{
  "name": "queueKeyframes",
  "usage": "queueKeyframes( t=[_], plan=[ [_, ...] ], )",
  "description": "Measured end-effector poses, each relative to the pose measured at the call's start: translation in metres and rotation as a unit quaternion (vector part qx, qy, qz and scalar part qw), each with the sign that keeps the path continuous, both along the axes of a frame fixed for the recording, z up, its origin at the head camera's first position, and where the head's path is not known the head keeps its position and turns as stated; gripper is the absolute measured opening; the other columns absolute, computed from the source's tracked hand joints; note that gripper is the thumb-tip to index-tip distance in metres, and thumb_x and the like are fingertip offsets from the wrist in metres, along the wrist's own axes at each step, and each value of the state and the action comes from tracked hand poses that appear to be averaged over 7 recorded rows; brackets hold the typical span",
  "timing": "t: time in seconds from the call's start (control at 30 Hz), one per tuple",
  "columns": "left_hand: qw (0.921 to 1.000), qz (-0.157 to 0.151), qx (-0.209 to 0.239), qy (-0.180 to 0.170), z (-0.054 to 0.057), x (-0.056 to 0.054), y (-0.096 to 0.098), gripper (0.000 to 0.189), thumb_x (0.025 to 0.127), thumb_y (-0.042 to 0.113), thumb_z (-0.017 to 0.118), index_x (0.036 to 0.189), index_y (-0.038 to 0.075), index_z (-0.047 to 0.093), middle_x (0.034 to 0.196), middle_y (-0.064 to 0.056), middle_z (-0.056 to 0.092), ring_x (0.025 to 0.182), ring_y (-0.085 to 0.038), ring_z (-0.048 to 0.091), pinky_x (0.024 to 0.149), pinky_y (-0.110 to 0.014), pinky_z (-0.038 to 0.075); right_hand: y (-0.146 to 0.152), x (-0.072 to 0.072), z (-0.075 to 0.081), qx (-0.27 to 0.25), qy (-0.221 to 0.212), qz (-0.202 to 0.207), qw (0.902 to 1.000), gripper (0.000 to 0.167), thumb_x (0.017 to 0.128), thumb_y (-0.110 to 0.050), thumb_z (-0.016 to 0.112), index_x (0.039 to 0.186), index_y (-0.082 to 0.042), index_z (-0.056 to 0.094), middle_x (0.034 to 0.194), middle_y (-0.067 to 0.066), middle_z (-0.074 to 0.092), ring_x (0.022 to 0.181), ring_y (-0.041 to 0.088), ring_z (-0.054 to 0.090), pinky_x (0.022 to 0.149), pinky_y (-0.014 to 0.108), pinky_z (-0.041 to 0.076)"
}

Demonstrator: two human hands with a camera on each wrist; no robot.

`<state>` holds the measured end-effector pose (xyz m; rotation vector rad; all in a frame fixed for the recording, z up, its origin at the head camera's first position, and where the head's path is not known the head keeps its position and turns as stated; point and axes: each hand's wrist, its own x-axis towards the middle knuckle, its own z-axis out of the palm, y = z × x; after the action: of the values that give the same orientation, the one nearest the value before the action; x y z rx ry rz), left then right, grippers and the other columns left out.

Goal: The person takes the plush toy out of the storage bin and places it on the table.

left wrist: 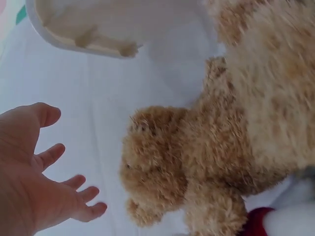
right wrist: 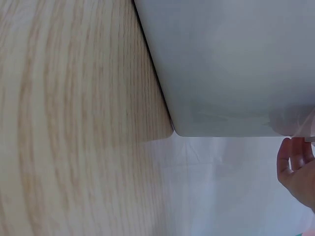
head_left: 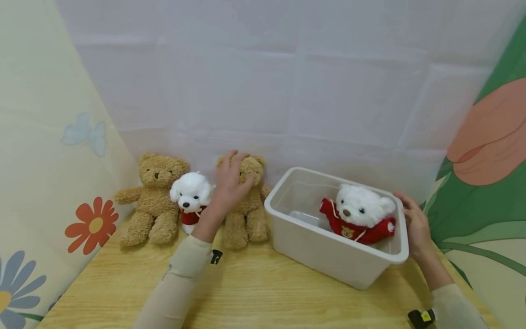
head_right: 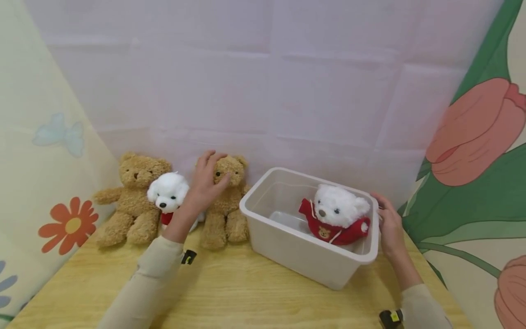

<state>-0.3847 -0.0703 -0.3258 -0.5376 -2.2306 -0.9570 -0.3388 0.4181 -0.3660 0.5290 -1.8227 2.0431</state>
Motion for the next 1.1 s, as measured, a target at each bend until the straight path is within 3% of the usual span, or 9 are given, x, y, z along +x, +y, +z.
queueKeyframes(
  t=[0.1,0.27,0.47,0.6,0.67,0.77,0.87,0.97,1.1],
  plan=[
    [0.9978,-0.059,0.027,-0.017,0.003,0.005,0.008,0.049,0.104,0.028,0.061,0.148,0.01,0.049,0.151,-0.017,0.042,0.133,-0.037,0.045,0.102,-0.058,0.041,0.0,0.0,0.0,0.002,0.002,-0.005,1.0,0.042,0.108,-0.004,0.034,0.146,-0.003,0.053,0.132,-0.003,0.058,0.112,0.008,0.058,0.088,0.018,0.049],
    [0.9813,-0.142,0.066,-0.112,0.001,0.009,0.022,0.042,0.107,0.03,0.056,0.144,0.012,0.053,0.137,-0.013,0.058,0.118,-0.029,0.059,0.093,-0.048,0.051,0.001,0.001,0.0,0.003,0.003,-0.015,0.9999,0.042,0.108,-0.004,0.035,0.146,-0.002,0.053,0.131,-0.002,0.059,0.11,0.007,0.059,0.088,0.017,0.049],
    [0.9597,-0.168,0.062,-0.217,-0.006,0.013,0.031,0.043,0.106,0.039,0.056,0.142,0.017,0.058,0.118,-0.003,0.066,0.099,-0.019,0.065,0.075,-0.041,0.058,0.003,0.0,0.002,0.017,0.0,-0.036,0.9992,0.041,0.108,-0.005,0.038,0.144,-0.004,0.056,0.131,-0.003,0.059,0.11,0.006,0.06,0.086,0.016,0.05],
    [0.9351,-0.202,0.105,-0.271,-0.012,0.014,0.03,0.043,0.105,0.034,0.058,0.142,0.012,0.058,0.117,-0.009,0.067,0.099,-0.023,0.066,0.077,-0.043,0.059,-0.002,-0.002,0.006,0.077,-0.021,-0.09,0.9927,0.043,0.107,-0.008,0.036,0.145,-0.006,0.057,0.137,0.002,0.057,0.113,0.005,0.056,0.087,0.014,0.048],
    [0.9219,-0.22,0.128,-0.292,-0.014,0.01,0.033,0.042,0.106,0.03,0.058,0.142,0.01,0.057,0.117,-0.012,0.066,0.099,-0.026,0.066,0.079,-0.046,0.059,-0.002,0.003,0.012,0.148,-0.038,-0.137,0.9787,0.045,0.107,-0.012,0.034,0.147,-0.004,0.053,0.143,0.009,0.054,0.118,0.007,0.053,0.088,0.013,0.044],
    [0.9063,-0.231,0.158,-0.317,-0.019,0.008,0.032,0.041,0.106,0.026,0.057,0.143,0.007,0.055,0.119,-0.016,0.064,0.099,-0.029,0.066,0.083,-0.053,0.057,-0.006,0.01,0.023,0.259,-0.06,-0.185,0.9459,0.05,0.107,-0.017,0.032,0.152,-0.001,0.045,0.149,0.019,0.048,0.127,0.019,0.049,0.087,0.013,0.041],
    [0.8964,-0.228,0.181,-0.334,-0.021,0.007,0.031,0.041,0.106,0.024,0.057,0.143,0.007,0.055,0.122,-0.017,0.063,0.098,-0.031,0.067,0.087,-0.058,0.054,-0.011,0.018,0.034,0.305,-0.068,-0.205,0.9276,0.05,0.107,-0.019,0.036,0.152,0.0,0.045,0.145,0.024,0.05,0.129,0.034,0.047,0.09,0.02,0.041],
    [0.8866,-0.234,0.197,-0.347,-0.02,0.005,0.033,0.041,0.105,0.022,0.057,0.143,0.006,0.056,0.126,-0.017,0.062,0.1,-0.031,0.067,0.091,-0.06,0.051,-0.011,0.025,0.048,0.344,-0.034,-0.207,0.9152,0.046,0.107,-0.017,0.042,0.149,0.003,0.048,0.139,0.028,0.054,0.128,0.041,0.047,0.097,0.034,0.042],
    [0.8715,-0.246,0.212,-0.367,-0.016,0.005,0.034,0.041,0.105,0.019,0.056,0.144,0.005,0.055,0.13,-0.016,0.062,0.104,-0.03,0.067,0.093,-0.055,0.052,-0.011,0.031,0.069,0.437,0.017,-0.165,0.8839,0.043,0.108,-0.018,0.05,0.147,0.001,0.051,0.137,0.027,0.055,0.122,0.043,0.052,0.097,0.047,0.045]
  ],
)
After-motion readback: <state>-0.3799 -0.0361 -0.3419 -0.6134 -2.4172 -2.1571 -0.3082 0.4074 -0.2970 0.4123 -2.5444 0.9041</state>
